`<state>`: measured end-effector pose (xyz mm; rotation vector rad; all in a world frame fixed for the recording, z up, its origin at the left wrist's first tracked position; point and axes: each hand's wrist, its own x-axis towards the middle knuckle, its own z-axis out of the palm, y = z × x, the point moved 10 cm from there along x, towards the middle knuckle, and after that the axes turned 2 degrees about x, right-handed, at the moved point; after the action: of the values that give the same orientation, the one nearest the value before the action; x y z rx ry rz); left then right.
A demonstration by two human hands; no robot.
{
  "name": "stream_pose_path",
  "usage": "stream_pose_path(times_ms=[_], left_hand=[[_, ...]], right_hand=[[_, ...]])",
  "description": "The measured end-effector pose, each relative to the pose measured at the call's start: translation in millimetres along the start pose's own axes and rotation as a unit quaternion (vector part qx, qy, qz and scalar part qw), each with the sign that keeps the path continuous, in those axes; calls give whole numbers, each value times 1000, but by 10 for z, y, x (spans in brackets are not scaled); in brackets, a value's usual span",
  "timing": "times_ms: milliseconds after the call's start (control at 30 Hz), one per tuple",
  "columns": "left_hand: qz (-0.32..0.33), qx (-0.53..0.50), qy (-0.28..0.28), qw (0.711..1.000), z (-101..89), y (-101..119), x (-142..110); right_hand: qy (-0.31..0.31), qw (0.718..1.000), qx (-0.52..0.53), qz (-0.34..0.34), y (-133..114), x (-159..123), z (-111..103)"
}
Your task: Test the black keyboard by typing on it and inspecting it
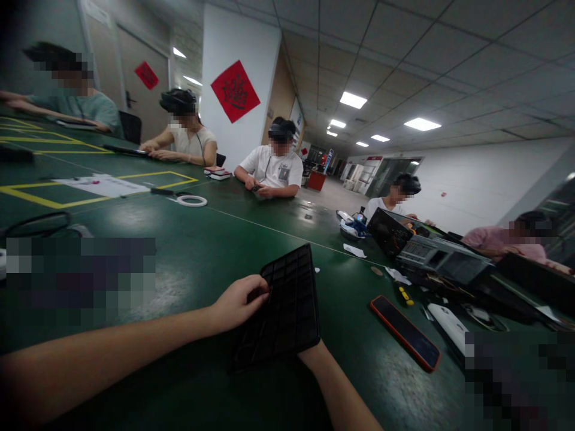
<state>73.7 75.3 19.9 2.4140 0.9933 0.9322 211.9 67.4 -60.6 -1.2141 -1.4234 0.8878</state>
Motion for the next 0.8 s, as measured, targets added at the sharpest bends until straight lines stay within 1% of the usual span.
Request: stream_pose_path(times_ms=[67, 167, 233, 267, 300, 333, 367, 400, 433, 467, 500, 533, 567, 600, 633, 667, 733, 767, 800], left_hand=[[-13, 2, -12, 1000, 12, -21, 13], [-6, 23, -25, 999, 20, 7, 25], [-2, 25, -21, 999, 1, 24, 40], [-11, 14, -13, 1000, -20, 9, 53], [-32, -12, -3, 999, -42, -31, 68], [-68, -56, 6, 996, -61, -103, 80], [-116, -116, 15, 986, -66, -202, 84], [-170, -193, 17, 966, -42, -310, 78], [-223, -278, 15, 934, 10, -409, 61], [-268, -362, 8, 893, 79, -481, 40], [-300, -433, 1, 850, 146, -524, 23], [-321, -483, -6, 815, 195, -547, 12], [-332, -507, -13, 795, 223, -560, 7], [-334, -505, -22, 796, 231, -564, 8], [-326, -481, -34, 813, 222, -558, 15], [-306, -441, -49, 842, 203, -531, 30], [-247, -334, -89, 906, 165, -422, 58], [-213, -275, -109, 931, 151, -351, 66], [-179, -219, -126, 951, 136, -280, 70]], right_hand=[[-12, 1000, 18, 8, 26, -28, -6], [-15, 999, 40, 20, 82, -51, -26], [-12, 998, 49, 27, 117, -48, -31], [-10, 998, 53, 30, 126, -42, -29], [-9, 998, 55, 31, 128, -33, -25], [-8, 998, 57, 31, 121, -23, -19], [-7, 998, 58, 31, 108, -12, -11], [-7, 998, 58, 29, 90, -1, -3], [-7, 998, 58, 28, 70, 9, 5], [-7, 998, 57, 27, 50, 17, 13], [-8, 998, 57, 26, 33, 22, 18], [-9, 998, 56, 24, 19, 22, 24], [-12, 998, 56, 23, 8, 17, 29], [-16, 998, 56, 21, -2, 9, 35], [-20, 998, 56, 19, -10, -2, 39], [-23, 998, 56, 16, -17, -13, 41], [-31, 998, 54, 9, -37, -28, 44], [-34, 998, 50, 5, -49, -30, 45], [-37, 998, 45, 0, -60, -28, 47]])
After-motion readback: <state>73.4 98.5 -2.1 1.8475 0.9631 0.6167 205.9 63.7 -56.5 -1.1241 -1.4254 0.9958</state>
